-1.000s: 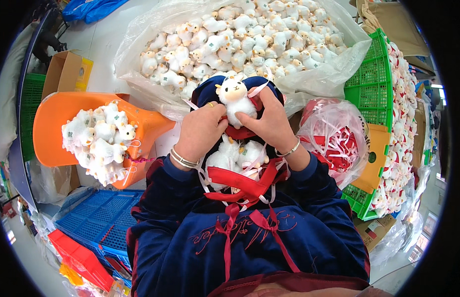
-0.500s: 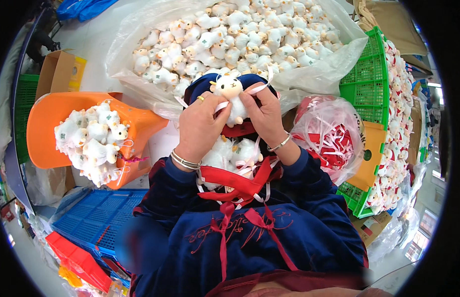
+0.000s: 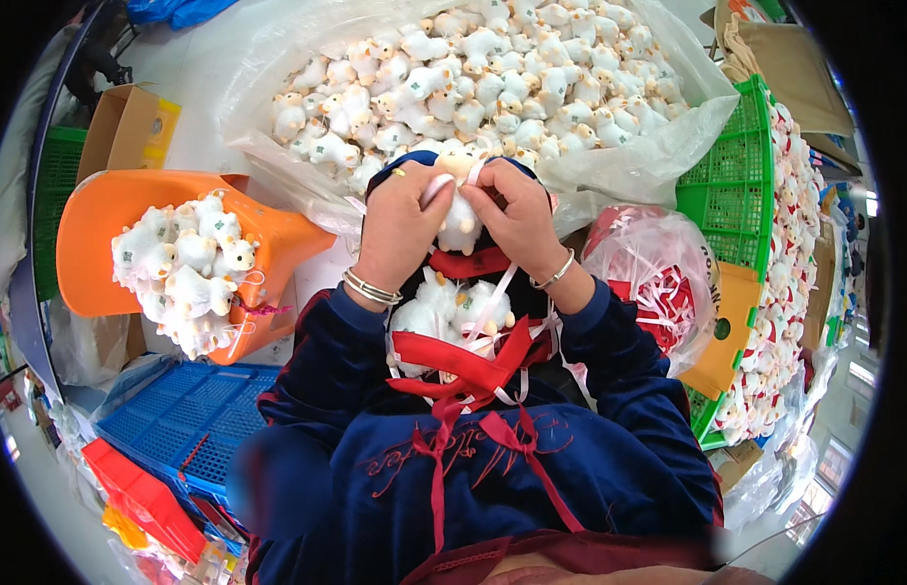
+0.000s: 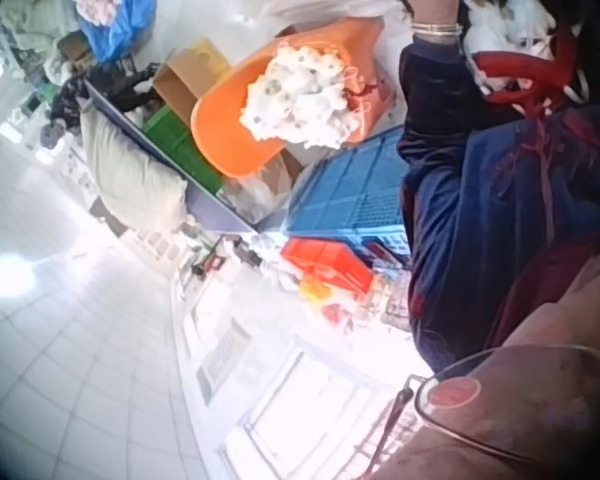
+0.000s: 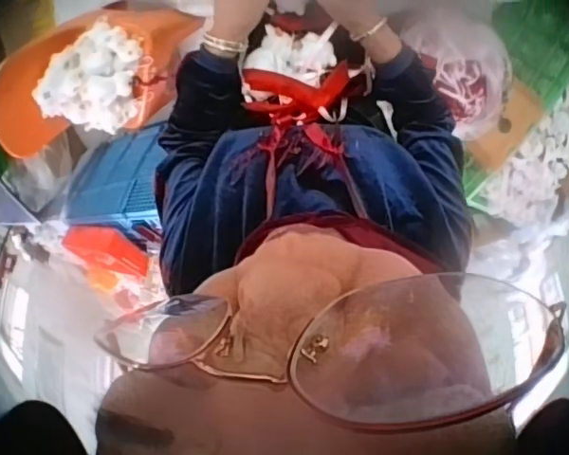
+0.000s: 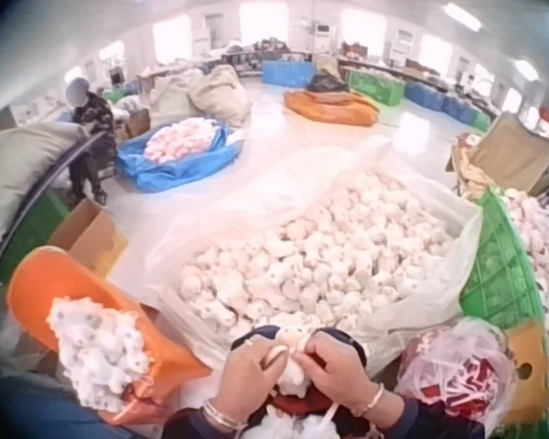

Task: The person ties red ribbons around the necks of small white plush toys. They pick up each plush, wrap the ribbon, and tie a bow by hand, repeating the process for multiple items.

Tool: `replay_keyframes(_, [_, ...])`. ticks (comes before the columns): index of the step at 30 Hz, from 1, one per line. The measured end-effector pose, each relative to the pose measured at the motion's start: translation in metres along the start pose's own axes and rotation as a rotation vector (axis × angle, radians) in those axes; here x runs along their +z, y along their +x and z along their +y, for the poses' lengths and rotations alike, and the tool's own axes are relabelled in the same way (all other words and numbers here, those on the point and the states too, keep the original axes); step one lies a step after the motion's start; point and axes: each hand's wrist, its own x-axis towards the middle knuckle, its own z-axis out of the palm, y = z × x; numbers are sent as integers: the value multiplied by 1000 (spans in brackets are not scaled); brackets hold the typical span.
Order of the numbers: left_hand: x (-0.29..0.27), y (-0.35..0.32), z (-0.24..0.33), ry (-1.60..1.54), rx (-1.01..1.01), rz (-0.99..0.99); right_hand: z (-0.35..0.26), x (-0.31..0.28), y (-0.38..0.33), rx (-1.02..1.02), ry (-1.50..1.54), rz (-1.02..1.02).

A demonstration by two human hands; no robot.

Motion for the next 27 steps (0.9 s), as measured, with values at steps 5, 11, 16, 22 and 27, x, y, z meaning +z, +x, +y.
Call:
replay_keyframes(5, [3, 3, -3, -215, -118, -2, 2, -4, 2, -30, 66, -59])
replay_keyframes(11, [7, 7, -12, -388, -196, -117, 1, -10, 5, 68, 327, -135])
replay_keyframes(16, [6, 2, -11, -478, -412, -254, 1, -17, 16, 115, 244, -212])
replay_keyframes(22, [16, 2, -11, -563, -420, -223, -2, -16, 29, -2, 161, -274])
replay_keyframes(27, [23, 5, -14, -503, -94, -83, -5, -24, 37, 236, 448, -262])
